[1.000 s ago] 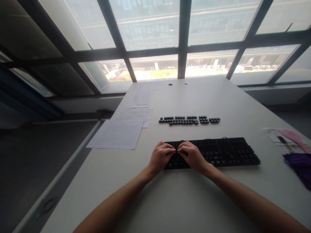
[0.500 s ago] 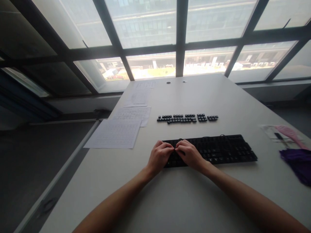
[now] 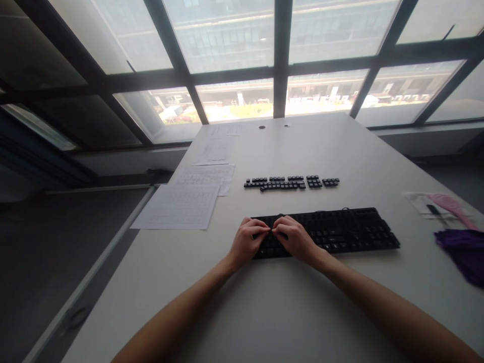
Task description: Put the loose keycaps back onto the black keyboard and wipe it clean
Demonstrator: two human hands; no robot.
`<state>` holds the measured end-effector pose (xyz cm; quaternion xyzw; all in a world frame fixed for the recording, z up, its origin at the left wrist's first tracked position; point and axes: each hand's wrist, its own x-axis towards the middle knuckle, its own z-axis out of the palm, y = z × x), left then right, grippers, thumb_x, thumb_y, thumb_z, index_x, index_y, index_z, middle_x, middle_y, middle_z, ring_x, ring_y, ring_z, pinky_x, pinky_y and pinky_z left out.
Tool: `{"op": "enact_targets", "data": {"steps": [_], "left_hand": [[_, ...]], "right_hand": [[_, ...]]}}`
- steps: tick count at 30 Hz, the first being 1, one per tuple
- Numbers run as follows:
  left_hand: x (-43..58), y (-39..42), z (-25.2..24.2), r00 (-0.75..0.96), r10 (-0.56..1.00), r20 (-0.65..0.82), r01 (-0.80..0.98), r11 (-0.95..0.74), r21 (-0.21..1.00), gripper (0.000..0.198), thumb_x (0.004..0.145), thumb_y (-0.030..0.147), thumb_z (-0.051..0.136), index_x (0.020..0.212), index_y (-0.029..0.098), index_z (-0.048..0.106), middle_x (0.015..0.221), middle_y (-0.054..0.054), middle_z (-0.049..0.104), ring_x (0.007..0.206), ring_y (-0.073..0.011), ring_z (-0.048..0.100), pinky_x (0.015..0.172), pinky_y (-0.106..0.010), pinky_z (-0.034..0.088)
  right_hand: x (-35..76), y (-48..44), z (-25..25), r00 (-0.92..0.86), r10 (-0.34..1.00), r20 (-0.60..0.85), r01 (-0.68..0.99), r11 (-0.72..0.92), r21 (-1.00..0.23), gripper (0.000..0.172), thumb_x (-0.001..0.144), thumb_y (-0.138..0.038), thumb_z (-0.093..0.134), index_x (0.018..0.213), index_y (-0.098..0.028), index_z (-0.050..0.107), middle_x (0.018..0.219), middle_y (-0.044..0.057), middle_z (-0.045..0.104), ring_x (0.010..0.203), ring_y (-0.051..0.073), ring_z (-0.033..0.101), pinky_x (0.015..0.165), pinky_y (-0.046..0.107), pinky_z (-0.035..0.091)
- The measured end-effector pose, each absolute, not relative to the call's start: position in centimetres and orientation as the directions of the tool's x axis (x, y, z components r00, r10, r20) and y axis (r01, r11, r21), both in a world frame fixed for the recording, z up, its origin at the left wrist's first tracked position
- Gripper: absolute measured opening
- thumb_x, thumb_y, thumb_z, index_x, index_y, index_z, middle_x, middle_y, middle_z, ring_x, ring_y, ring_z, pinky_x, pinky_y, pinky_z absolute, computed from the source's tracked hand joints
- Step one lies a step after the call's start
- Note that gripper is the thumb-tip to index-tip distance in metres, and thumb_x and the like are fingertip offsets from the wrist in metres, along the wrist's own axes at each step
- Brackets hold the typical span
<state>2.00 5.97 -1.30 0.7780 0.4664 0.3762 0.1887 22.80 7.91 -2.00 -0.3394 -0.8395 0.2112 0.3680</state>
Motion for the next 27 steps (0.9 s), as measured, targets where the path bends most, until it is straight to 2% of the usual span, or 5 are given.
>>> {"op": "enact_targets", "data": {"steps": [5,8,16,22,27], "left_hand": [[1.8,5.44,-1.51,0.357,0.807,0.47,0.613,-0.583,0.534,0.019,0.098,0.023,0.062,0.105,0.027,0.08,0.105,-0.007,0.075,0.097,-0.0231,0.061,0.087,-0.041,0.058],[1.83,5.25,-1.7,0.371,0.796,0.478,0.621,-0.595,0.511,0.021,0.099,0.023,0.06,0.107,0.027,0.079,0.106,-0.007,0.075,0.098,-0.0235,0.06,0.088,-0.042,0.059],[1.88,5.24,-1.62,0.372,0.797,0.475,0.615,-0.596,0.516,0.018,0.099,0.022,0.061,0.106,0.025,0.077,0.108,-0.006,0.074,0.099,-0.0237,0.058,0.088,-0.041,0.057],[1.91,5.24,-1.57,0.383,0.802,0.458,0.624,-0.59,0.513,0.016,0.098,0.02,0.062,0.102,0.024,0.077,0.108,-0.006,0.072,0.101,-0.0247,0.057,0.09,-0.042,0.056],[1.95,4.99,-1.71,0.386,0.802,0.456,0.634,-0.59,0.5,0.018,0.098,0.02,0.061,0.106,0.024,0.076,0.109,-0.007,0.072,0.103,-0.0248,0.057,0.091,-0.041,0.055]], "right_hand": [[22.78,7.85,-1.98,-0.509,0.723,0.466,0.423,0.682,-0.597,0.021,0.096,-0.01,0.059,0.08,-0.022,0.066,0.096,0.007,0.069,0.092,0.022,0.061,0.084,0.037,0.053],[22.76,7.87,-2.01,-0.515,0.723,0.46,0.423,0.681,-0.597,0.021,0.096,-0.01,0.059,0.079,-0.021,0.066,0.096,0.007,0.069,0.093,0.022,0.061,0.084,0.037,0.053],[22.72,7.94,-1.71,-0.522,0.736,0.432,0.438,0.666,-0.605,0.02,0.093,-0.01,0.062,0.077,-0.022,0.065,0.096,0.007,0.068,0.094,0.022,0.061,0.086,0.037,0.053],[22.67,7.69,-1.37,-0.539,0.735,0.411,0.481,0.67,-0.566,0.02,0.093,-0.011,0.061,0.076,-0.021,0.063,0.096,0.007,0.066,0.095,0.023,0.059,0.087,0.038,0.053],[22.66,7.6,-1.31,-0.528,0.744,0.409,0.487,0.661,-0.572,0.019,0.093,-0.011,0.061,0.078,-0.021,0.063,0.095,0.007,0.065,0.095,0.023,0.059,0.086,0.037,0.053]]}}
